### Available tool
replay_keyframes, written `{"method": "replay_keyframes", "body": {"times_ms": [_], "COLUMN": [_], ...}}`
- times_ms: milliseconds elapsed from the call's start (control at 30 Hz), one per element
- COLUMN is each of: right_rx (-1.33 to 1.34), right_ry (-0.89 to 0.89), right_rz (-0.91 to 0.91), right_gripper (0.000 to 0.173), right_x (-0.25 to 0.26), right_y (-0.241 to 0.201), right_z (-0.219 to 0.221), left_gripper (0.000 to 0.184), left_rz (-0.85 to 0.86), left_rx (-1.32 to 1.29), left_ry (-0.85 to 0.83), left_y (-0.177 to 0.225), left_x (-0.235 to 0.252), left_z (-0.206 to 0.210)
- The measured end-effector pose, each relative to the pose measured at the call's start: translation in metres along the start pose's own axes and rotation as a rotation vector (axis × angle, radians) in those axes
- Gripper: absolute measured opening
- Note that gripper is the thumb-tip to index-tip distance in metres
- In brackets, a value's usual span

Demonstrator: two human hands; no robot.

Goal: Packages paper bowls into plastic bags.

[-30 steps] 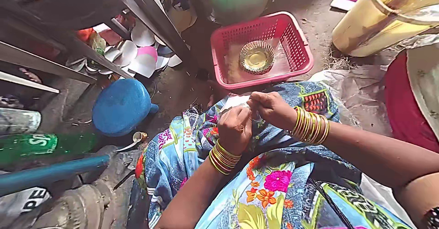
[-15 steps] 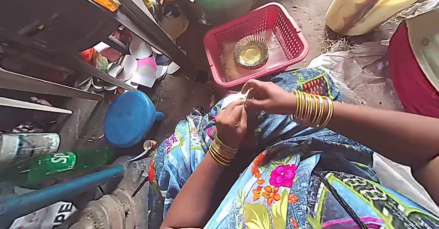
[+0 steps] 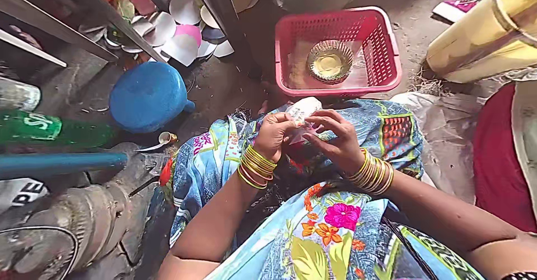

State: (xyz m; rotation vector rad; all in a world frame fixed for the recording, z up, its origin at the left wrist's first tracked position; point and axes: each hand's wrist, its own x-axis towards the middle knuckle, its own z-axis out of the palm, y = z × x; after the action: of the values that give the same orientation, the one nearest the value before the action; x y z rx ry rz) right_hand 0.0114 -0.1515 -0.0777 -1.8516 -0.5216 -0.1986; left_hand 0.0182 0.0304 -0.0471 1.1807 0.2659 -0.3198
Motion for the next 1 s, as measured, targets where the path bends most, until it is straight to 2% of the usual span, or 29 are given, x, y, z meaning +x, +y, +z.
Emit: {"method": "replay_keyframes", "body": {"times_ms": [133, 167, 267, 333, 400, 500, 600, 700, 867, 1000], "right_rx": [-0.054, -0.096, -0.2, -0.226, -0.249, -0.316, -0.389, -0.465, -0.504, -0.493], "right_ry": [0.027, 0.018, -0.015, -0.013, -0.018, -0.033, -0.017, -0.002, 0.0, -0.057], "right_rz": [-0.032, -0.062, -0.117, -0.133, -0.128, -0.116, -0.1, -0.085, -0.013, -0.085], "right_gripper": [0.007, 0.008, 0.011, 0.013, 0.013, 0.015, 0.015, 0.016, 0.016, 0.015], "right_x": [0.011, 0.013, 0.017, 0.015, 0.012, 0.011, 0.013, 0.016, 0.016, 0.02], "right_y": [0.0, 0.0, -0.001, 0.0, 0.0, -0.005, -0.01, -0.012, 0.005, -0.001], "right_z": [-0.002, -0.002, 0.003, 0.008, 0.012, 0.014, 0.016, 0.012, 0.0, -0.013], "left_gripper": [0.026, 0.024, 0.014, 0.011, 0.005, 0.005, 0.008, 0.012, 0.014, 0.016], "left_rz": [0.037, 0.125, 0.548, 0.643, 0.599, 0.542, 0.712, 0.9, 0.999, 1.035], "left_rx": [0.088, 0.193, 0.769, 0.935, 0.971, 1.077, 1.269, 1.402, 1.385, 1.369], "left_ry": [-0.022, -0.022, 0.014, 0.03, 0.032, -0.072, -0.176, -0.177, -0.085, -0.099], "left_y": [-0.002, -0.005, -0.007, -0.001, 0.006, 0.019, 0.024, 0.014, -0.015, -0.006], "left_x": [-0.001, -0.001, -0.002, -0.003, -0.003, 0.0, 0.0, 0.001, 0.01, 0.009], "left_z": [0.003, 0.002, -0.01, -0.013, -0.016, -0.018, -0.015, -0.019, -0.029, -0.021]}}
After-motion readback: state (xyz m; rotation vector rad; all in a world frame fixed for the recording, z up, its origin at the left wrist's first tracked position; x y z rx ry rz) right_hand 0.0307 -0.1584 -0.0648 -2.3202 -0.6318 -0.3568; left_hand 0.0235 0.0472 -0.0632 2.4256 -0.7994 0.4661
